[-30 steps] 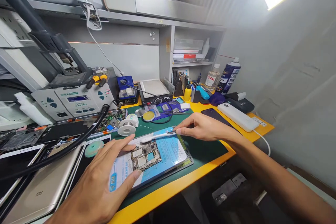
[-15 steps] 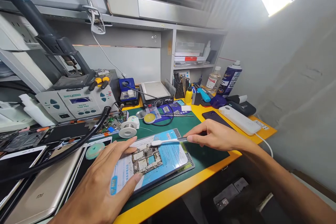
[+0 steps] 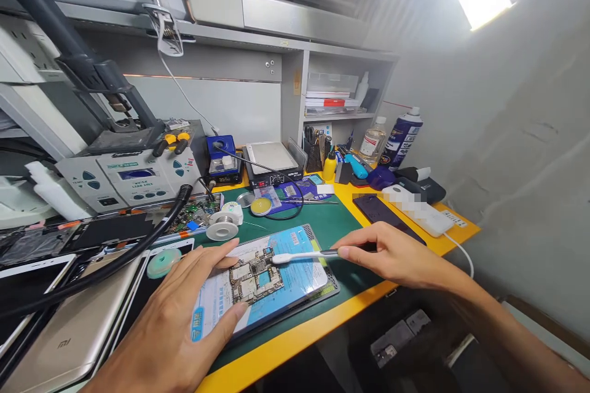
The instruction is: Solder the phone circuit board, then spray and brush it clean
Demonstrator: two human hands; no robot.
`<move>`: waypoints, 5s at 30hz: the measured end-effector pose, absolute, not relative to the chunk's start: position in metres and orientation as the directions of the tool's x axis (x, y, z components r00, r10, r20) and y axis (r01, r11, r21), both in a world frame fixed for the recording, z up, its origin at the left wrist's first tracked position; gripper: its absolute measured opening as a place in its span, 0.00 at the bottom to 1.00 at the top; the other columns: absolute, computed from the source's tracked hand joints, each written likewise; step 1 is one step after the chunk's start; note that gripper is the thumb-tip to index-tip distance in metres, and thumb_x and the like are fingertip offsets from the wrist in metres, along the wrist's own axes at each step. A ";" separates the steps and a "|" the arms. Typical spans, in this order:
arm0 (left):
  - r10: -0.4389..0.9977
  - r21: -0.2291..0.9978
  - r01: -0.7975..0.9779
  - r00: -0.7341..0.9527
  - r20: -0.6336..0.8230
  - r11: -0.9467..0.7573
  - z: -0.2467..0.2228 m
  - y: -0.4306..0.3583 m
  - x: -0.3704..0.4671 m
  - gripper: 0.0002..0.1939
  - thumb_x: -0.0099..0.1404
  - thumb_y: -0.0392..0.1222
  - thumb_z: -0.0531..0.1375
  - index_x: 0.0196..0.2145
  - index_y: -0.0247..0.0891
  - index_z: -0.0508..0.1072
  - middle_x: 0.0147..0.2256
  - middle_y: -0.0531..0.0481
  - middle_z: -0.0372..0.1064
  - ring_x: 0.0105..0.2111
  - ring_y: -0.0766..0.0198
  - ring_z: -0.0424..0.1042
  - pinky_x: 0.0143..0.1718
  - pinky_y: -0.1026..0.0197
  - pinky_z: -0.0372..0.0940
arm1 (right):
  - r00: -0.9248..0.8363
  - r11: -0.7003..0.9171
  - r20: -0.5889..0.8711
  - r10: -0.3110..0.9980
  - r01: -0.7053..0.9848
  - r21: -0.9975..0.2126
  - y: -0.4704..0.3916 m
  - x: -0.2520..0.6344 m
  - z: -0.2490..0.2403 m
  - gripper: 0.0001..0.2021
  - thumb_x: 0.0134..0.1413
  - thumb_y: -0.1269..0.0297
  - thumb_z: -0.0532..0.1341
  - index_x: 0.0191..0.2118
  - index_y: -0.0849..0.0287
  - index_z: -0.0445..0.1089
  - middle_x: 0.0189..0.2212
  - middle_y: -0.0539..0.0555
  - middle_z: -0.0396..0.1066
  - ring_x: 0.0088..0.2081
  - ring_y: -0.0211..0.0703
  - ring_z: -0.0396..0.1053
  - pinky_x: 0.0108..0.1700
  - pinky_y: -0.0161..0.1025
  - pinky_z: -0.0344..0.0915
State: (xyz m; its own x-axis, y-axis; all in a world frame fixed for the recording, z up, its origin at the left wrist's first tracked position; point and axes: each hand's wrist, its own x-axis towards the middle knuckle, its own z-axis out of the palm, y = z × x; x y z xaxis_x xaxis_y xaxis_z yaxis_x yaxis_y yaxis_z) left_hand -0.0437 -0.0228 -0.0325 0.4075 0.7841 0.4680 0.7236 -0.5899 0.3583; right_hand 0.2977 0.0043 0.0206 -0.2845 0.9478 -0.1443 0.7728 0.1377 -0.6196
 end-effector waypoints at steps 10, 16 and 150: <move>0.779 0.337 0.734 0.409 0.476 -0.590 -0.031 -0.021 -0.043 0.31 0.69 0.48 0.60 0.66 0.48 0.55 0.52 0.43 0.72 0.53 0.47 0.73 0.54 0.41 0.68 | -0.218 0.129 -0.051 0.975 0.733 -0.668 -0.029 0.290 0.009 0.23 0.65 0.42 0.61 0.51 0.51 0.84 0.50 0.56 0.83 0.51 0.61 0.78 0.50 0.46 0.76; 0.766 0.318 0.739 0.398 0.505 -0.594 -0.032 -0.021 -0.043 0.30 0.69 0.47 0.60 0.65 0.45 0.57 0.50 0.43 0.73 0.52 0.47 0.74 0.52 0.42 0.70 | -0.180 0.165 0.043 0.983 0.746 -0.645 -0.036 0.278 0.002 0.22 0.68 0.44 0.58 0.54 0.50 0.82 0.52 0.57 0.81 0.52 0.58 0.79 0.42 0.41 0.78; 0.813 0.444 0.687 0.421 0.403 -0.576 -0.027 -0.029 -0.050 0.32 0.69 0.43 0.59 0.68 0.44 0.56 0.59 0.43 0.68 0.59 0.48 0.68 0.60 0.44 0.64 | -0.445 0.291 -0.141 0.884 0.761 -0.579 0.007 0.294 0.035 0.18 0.62 0.45 0.65 0.48 0.49 0.85 0.44 0.55 0.84 0.39 0.53 0.79 0.33 0.39 0.71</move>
State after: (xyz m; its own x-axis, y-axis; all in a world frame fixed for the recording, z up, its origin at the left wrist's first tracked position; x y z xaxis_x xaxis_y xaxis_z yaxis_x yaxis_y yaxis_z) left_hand -0.0501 -0.0291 -0.0265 0.4208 0.8127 0.4030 0.6869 -0.5756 0.4436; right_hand 0.2938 0.0074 0.0354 -0.4454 0.8841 -0.1411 0.7614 0.2911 -0.5792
